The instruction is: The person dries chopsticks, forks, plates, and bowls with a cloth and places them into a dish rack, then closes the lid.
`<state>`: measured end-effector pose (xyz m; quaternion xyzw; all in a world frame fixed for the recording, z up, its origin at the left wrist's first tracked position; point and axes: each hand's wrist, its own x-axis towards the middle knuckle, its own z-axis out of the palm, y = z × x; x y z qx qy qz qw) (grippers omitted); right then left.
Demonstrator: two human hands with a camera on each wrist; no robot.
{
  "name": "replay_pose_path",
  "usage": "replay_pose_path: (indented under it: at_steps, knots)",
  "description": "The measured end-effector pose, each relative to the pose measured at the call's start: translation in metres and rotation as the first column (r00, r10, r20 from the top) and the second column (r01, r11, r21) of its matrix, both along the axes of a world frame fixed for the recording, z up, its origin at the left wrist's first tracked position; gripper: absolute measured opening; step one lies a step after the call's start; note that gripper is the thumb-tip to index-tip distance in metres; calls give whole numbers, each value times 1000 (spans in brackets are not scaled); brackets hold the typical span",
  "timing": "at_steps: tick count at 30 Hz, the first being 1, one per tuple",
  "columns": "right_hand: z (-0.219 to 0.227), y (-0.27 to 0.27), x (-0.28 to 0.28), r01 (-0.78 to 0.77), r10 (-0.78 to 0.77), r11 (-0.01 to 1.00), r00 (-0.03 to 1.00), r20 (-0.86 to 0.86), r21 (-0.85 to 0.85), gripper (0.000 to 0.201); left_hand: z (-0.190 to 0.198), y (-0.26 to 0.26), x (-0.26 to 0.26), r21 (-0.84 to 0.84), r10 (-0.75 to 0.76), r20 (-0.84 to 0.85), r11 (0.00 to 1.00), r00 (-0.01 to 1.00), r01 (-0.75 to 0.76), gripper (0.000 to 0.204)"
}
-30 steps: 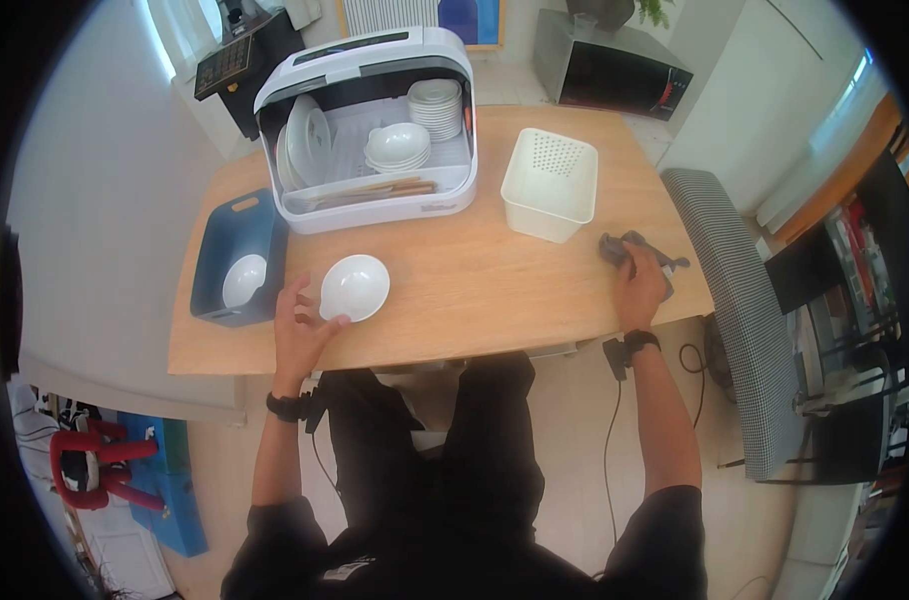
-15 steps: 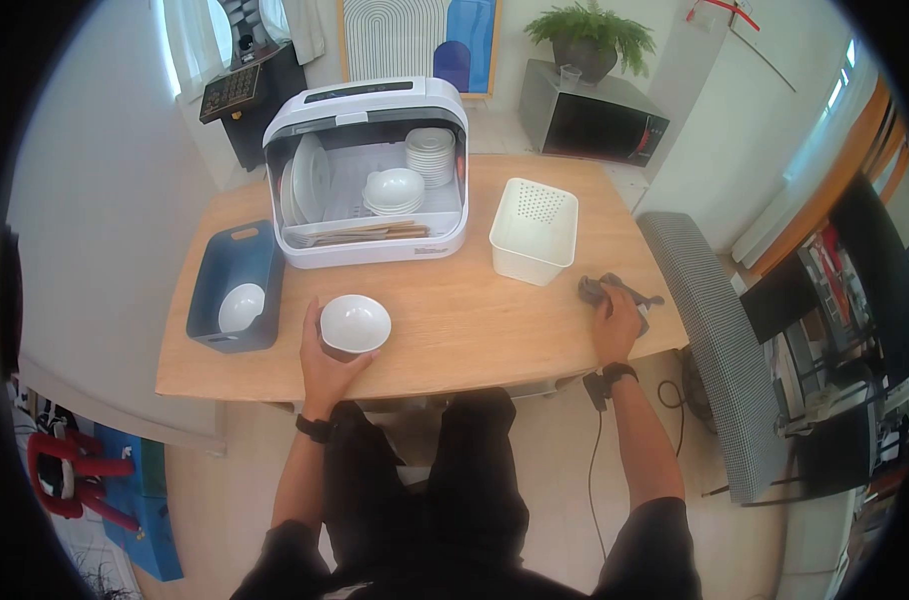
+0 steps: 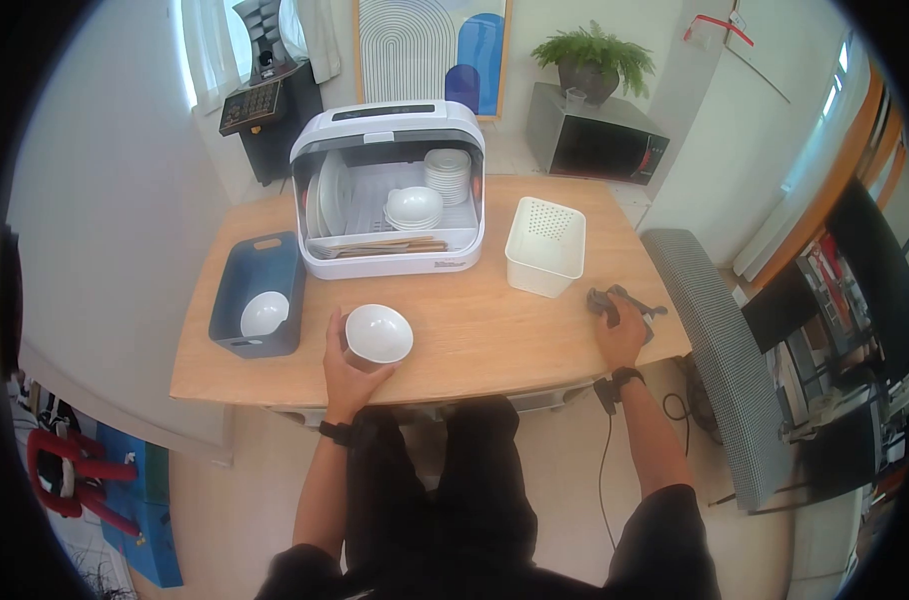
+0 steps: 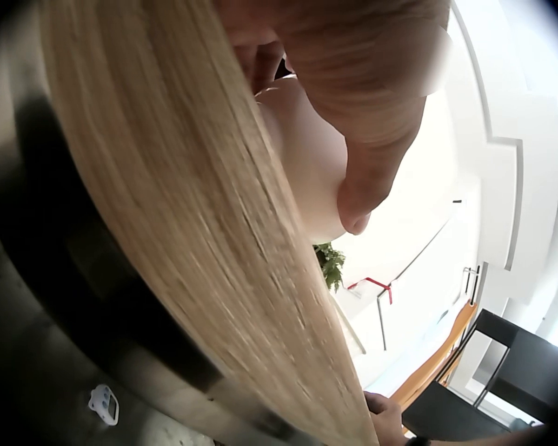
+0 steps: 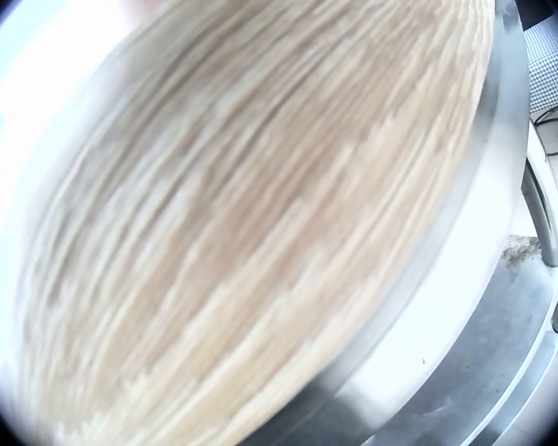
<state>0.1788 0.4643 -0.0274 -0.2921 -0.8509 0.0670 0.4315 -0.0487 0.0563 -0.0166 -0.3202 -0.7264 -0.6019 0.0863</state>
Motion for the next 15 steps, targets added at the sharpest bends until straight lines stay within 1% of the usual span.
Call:
replay_pose_path:
  at_steps: [5, 7, 10, 15]
  knots:
    - [-1, -2, 1, 14, -13, 1000, 1000, 25, -8, 35, -5, 0, -1, -4, 1, -8, 1000, 1000, -1, 122]
    - [4, -6, 0, 25, -24, 999, 999, 26, -45, 34, -6, 1, -4, -4, 5, -11, 1000, 1000, -5, 123]
    - [0, -2, -1, 25, -25, 1000, 999, 20, -19, 33, -6, 1, -4, 22, -24, -4, 999, 1000, 24, 123]
    - [1, -3, 0, 38, -37, 999, 999, 29, -38, 32, -5, -1, -3, -9, -21, 11, 1000, 1000, 21, 123]
